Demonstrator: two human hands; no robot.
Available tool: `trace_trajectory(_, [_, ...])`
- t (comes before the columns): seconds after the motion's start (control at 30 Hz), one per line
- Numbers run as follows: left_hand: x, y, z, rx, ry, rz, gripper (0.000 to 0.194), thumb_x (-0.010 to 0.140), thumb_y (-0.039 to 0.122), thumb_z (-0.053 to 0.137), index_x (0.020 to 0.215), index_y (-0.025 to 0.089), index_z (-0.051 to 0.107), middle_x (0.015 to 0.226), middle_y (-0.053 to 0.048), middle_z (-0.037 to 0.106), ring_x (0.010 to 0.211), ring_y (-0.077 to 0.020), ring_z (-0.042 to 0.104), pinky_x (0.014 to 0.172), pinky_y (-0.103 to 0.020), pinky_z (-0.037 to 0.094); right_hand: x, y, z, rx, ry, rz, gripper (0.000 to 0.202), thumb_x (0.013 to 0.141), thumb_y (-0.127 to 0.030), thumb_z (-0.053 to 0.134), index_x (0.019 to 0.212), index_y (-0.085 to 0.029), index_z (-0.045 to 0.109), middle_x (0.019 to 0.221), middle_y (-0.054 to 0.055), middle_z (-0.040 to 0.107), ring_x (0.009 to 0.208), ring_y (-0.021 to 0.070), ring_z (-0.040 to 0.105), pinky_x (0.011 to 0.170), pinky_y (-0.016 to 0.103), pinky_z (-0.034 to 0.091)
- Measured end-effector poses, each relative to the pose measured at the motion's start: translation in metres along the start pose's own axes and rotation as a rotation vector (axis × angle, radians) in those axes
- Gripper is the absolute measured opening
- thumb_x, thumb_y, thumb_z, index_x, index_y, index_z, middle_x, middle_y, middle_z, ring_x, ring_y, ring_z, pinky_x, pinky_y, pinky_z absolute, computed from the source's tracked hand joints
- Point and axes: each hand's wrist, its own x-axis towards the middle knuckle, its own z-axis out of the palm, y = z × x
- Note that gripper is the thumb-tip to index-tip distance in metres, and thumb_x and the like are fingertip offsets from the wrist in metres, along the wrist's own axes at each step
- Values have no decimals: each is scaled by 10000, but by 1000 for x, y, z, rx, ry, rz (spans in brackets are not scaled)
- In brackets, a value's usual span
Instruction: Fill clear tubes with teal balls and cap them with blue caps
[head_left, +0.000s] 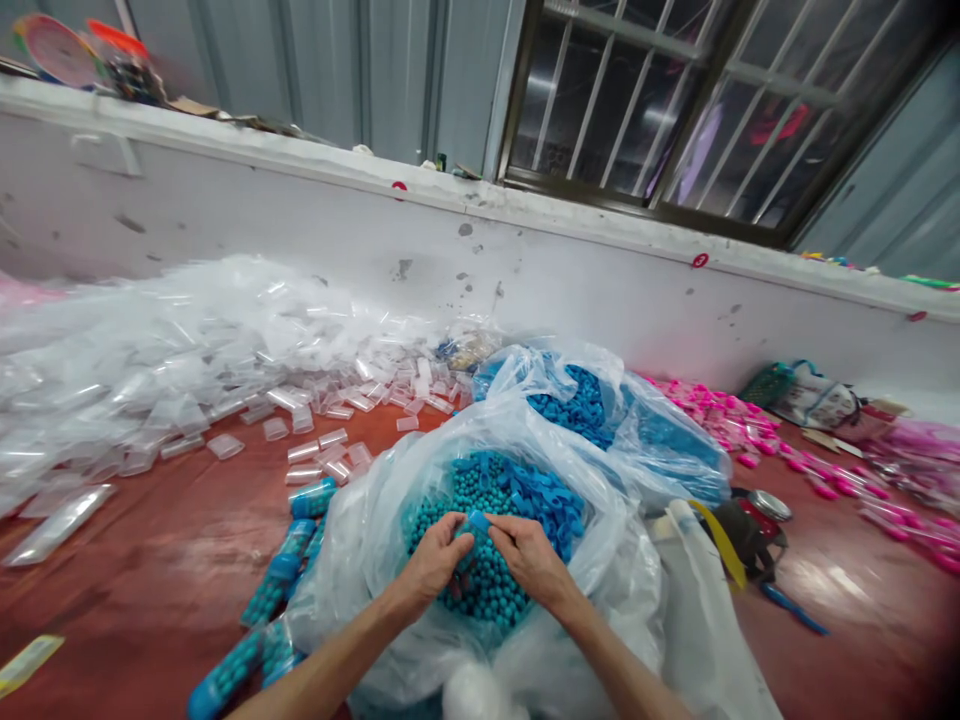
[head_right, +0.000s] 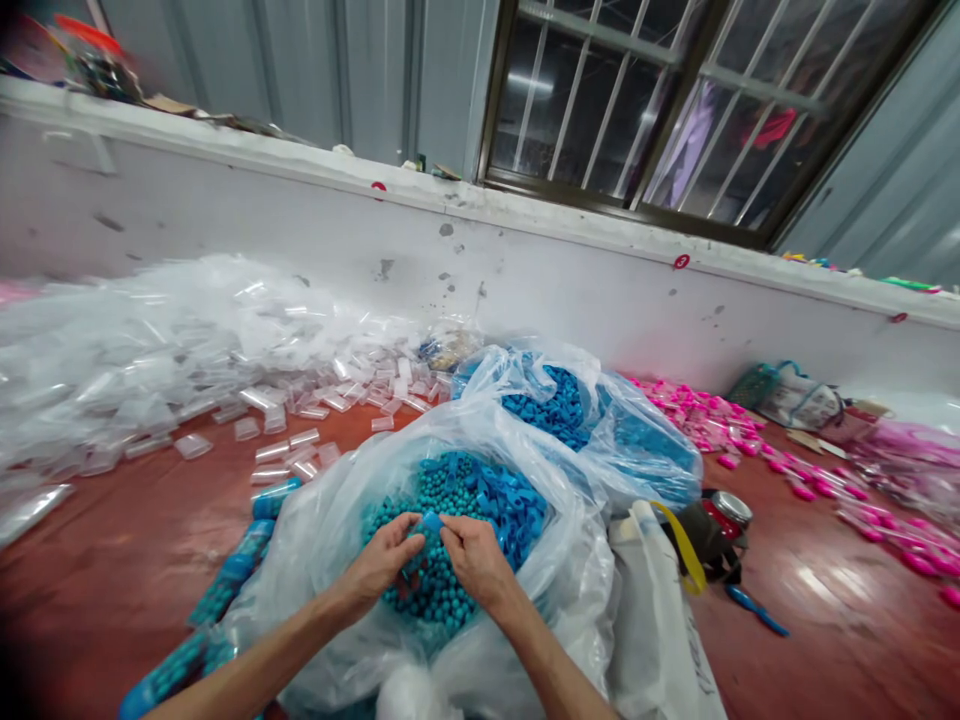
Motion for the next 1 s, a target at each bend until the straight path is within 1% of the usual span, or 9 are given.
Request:
trace_trajectory(0.13, [-5,2,1,-92,-15,23,715,672,475,546,1251,132,305,619,53,519,366,-87,475,325,-190,324,0,-2,0,9,-8,25,326,873,-237,350,711,-183,628,621,-28,567,615,123,506,587,201,378])
trace_trajectory(0.23, [-8,3,1,-149,10,16,793,665,459,565,1304,111,250,581,60,515,365,-88,473,319,-183,321,-2,-2,2,-36,-23,-7,303,872,-224,357,674,-170,579,607,-27,526,583,109,462,575,204,343])
trace_trajectory(0.4, [-9,3,3,-74,127,37,520,677,427,543,1092,124,461,464,99,416,286,-53,367,280,-166,261,-7,1,7,-92,-94,-89,267,866,-198,365,657,-169,529,598,-28,485,572,102,429,573,222,307])
trace_trajectory(0.5, [-9,2,3,-52,150,52,446,689,433,532,1028,152,461,475,102,412,278,-52,368,271,-162,260,-7,6,4,5,-94,-88,250,847,-212,395,655,-168,549,604,-29,469,584,103,433,585,231,320])
trace_trajectory(0.63, [-10,3,-3,-95,-14,67,487,686,450,555,1063,183,401,595,76,486,344,-78,481,304,-167,335,-1,14,-6,450,-134,182,190,705,-292,579,841,-165,616,646,-45,485,475,71,405,470,212,334])
trace_trajectory(0.77, [-14,5,-3,-24,-73,88,435,716,434,523,1055,197,387,647,68,491,323,-59,453,294,-164,307,5,14,-2,662,85,374,454,601,-360,665,987,-134,591,618,-46,506,457,87,446,444,227,391])
trace_trajectory(0.83, [-15,5,2,13,5,94,423,737,421,490,1080,198,383,675,60,492,315,-51,427,295,-173,297,3,8,4,529,153,324,418,663,-387,618,996,-135,607,673,-5,569,568,136,534,559,277,460])
trace_trajectory(0.9, [-17,6,7,26,112,78,469,756,412,452,1160,194,355,698,47,507,308,-50,394,307,-194,300,-2,0,10,341,131,219,386,761,-372,523,1068,-150,597,899,64,628,834,200,582,782,343,456])
trace_trajectory(1.0, [-17,8,13,-8,203,59,571,752,403,452,1260,179,318,811,-10,582,447,-100,500,442,-242,410,-13,-12,16,149,-18,179,627,724,-333,584,1299,-163,401,1283,114,455,1199,261,387,984,405,324])
